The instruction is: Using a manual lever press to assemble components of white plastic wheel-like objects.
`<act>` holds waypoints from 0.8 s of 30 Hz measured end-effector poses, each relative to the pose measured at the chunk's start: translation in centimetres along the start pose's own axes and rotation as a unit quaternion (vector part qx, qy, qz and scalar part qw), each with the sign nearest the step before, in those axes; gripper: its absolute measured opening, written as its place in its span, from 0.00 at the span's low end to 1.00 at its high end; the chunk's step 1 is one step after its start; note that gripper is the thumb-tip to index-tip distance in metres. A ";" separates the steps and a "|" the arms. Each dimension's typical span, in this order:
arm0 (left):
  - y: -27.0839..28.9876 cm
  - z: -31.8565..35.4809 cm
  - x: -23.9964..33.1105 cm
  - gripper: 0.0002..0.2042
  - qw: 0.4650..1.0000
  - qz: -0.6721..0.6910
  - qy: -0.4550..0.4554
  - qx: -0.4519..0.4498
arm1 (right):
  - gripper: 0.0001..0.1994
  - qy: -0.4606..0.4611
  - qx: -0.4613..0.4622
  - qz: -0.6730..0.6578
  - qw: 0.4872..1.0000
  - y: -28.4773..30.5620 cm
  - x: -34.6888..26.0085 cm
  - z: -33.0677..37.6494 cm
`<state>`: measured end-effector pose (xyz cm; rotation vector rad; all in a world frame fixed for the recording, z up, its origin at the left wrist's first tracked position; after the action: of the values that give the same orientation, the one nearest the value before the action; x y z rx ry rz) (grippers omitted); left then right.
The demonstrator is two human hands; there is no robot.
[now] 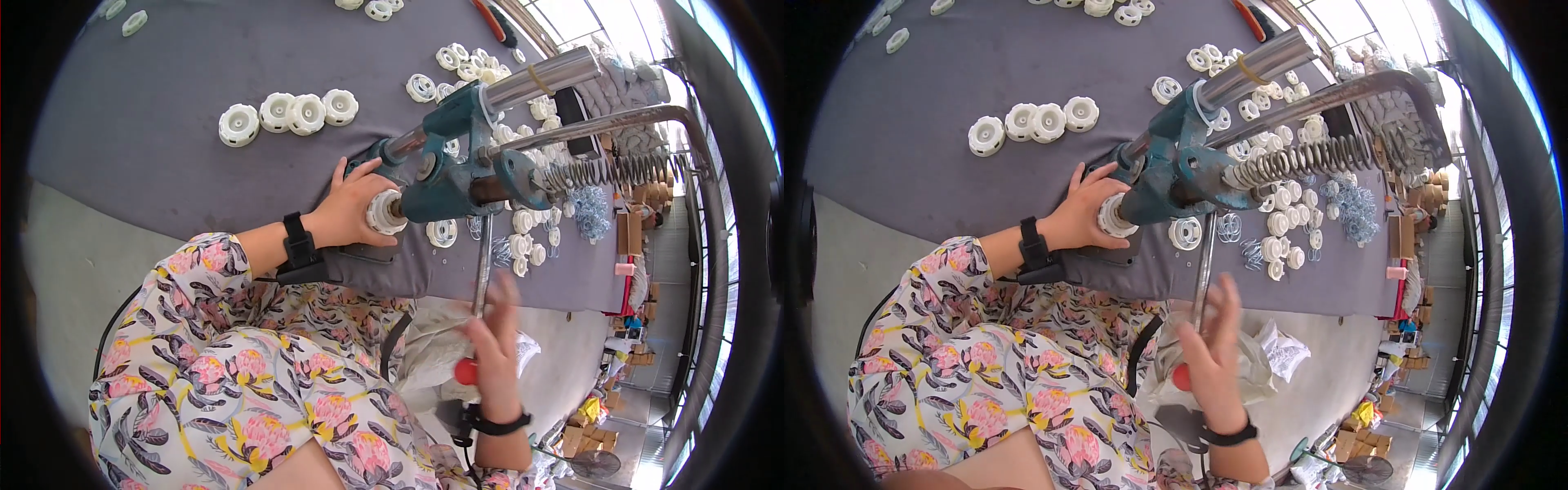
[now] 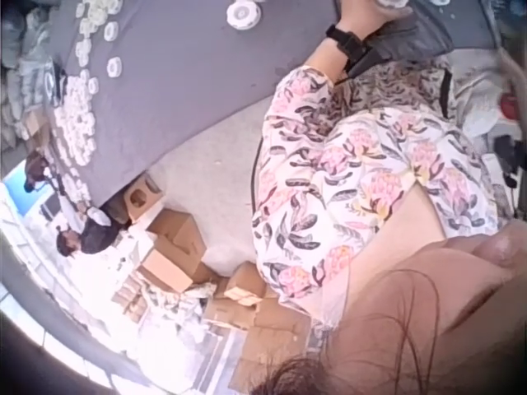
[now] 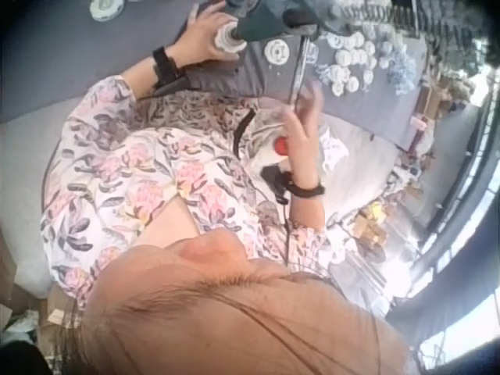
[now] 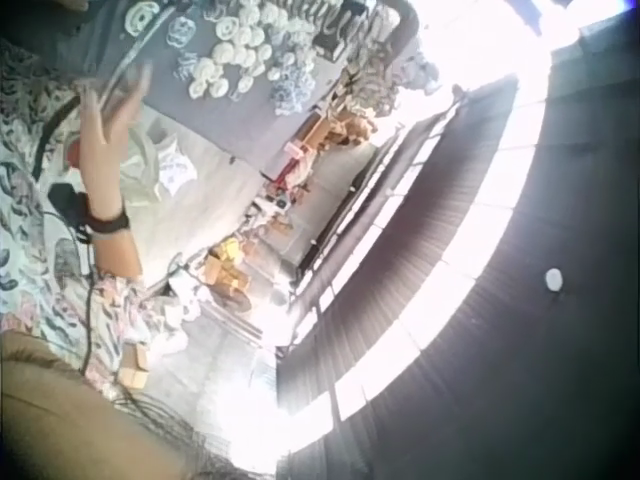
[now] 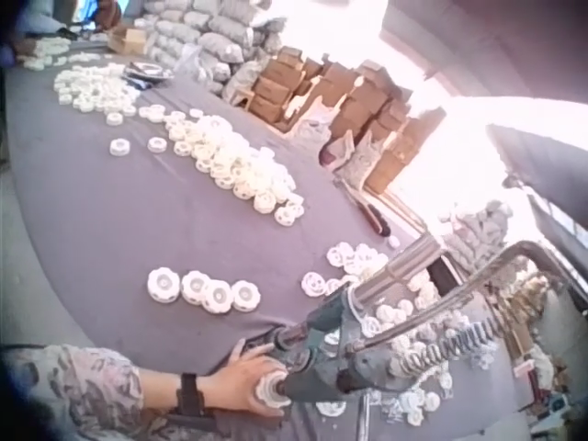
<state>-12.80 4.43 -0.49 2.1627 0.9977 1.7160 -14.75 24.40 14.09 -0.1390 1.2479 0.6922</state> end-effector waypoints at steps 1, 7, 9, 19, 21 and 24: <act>0.0 0.0 -0.1 0.35 1.000 -0.003 -0.003 0.000 | 0.22 0.096 0.008 0.094 0.991 0.6 -3.1 0.5; 0.0 -0.4 -1.1 0.39 0.995 0.091 0.034 -0.032 | 0.26 0.304 -0.232 -0.113 0.917 2.7 -13.1 -3.9; -0.5 -0.1 -2.0 0.37 0.989 0.123 0.038 -0.067 | 0.28 0.260 -0.219 -0.231 0.911 2.7 -14.3 -8.7; 1.8 -1.8 -1.6 0.33 0.979 0.134 0.135 0.071 | 0.20 0.233 -0.029 -0.103 0.967 -1.4 -13.4 -22.8; 2.0 -1.7 -1.5 0.33 0.957 0.204 0.192 0.075 | 0.22 0.214 0.010 -0.111 0.971 -1.1 -12.6 -22.4; 4.2 1.1 -3.1 0.32 0.966 0.100 0.194 0.143 | 0.21 0.295 0.084 -0.067 0.949 1.2 -10.9 -20.6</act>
<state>-10.53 -0.33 -0.99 2.2061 1.2203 2.2810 -33.92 11.47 17.33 -0.3019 1.8459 0.4302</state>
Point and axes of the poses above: each hand's wrist, its own z-axis away from the middle knuckle, its own y-axis out of the back of the hand, x = y × z, the point moved 9 cm from there along -z, towards the middle knuckle, and after that the axes turned 5 degrees about -y, right-handed, at the moved point
